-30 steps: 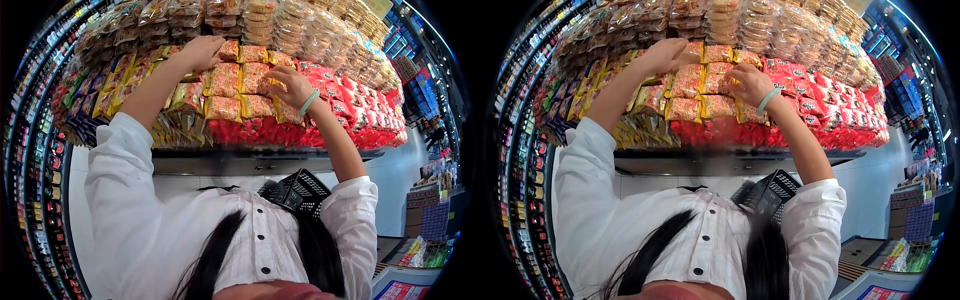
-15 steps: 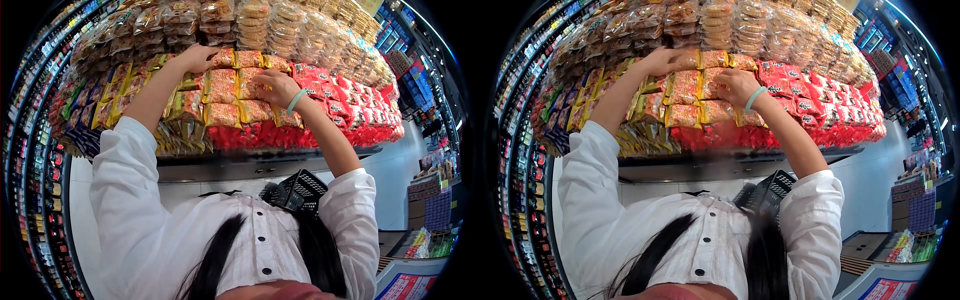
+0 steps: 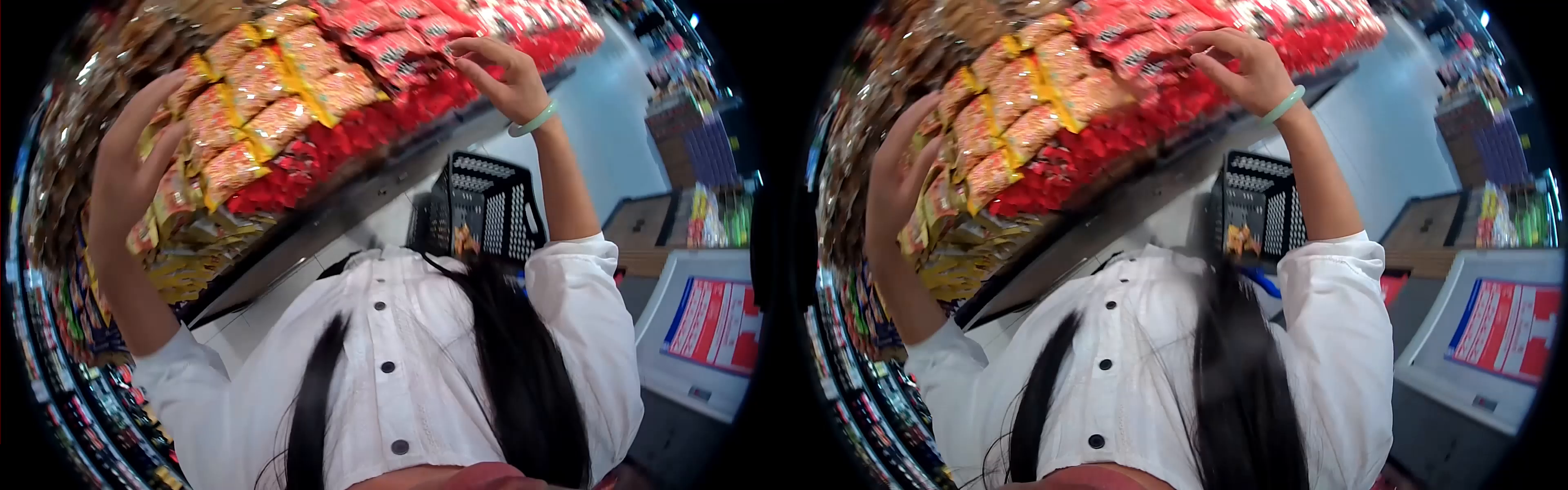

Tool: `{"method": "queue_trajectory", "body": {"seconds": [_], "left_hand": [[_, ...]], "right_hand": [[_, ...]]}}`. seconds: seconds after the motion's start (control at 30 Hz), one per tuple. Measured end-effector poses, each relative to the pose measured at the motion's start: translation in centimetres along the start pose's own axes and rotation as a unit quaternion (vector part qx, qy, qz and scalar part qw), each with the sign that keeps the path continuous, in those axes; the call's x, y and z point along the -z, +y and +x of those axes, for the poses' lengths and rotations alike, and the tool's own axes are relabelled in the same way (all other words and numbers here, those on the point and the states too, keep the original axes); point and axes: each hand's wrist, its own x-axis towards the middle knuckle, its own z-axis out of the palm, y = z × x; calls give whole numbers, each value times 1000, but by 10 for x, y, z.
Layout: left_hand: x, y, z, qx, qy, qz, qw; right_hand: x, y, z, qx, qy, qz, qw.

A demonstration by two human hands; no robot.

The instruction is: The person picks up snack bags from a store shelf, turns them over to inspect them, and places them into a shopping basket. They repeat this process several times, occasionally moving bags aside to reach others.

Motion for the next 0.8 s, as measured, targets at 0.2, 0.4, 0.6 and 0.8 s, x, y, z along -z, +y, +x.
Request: {"method": "queue_trajectory", "body": {"seconds": [0.2, 0.4, 0.6, 0.8], "left_hand": [[-31, 76, -13, -94, -188, -378, 901], [-173, 116, -8, 207, -134, -552, 797], [-276, 137, -30, 127, -331, -549, 757], [-325, 131, -61, 59, -359, -401, 841]], "right_hand": [[-3, 48, -218, -388, -161, -47, 906], [-69, -2, -370, -515, -370, -220, 742], [-88, -32, -402, -509, -306, -326, 735], [-80, -12, -427, -491, -307, -374, 724]]}}
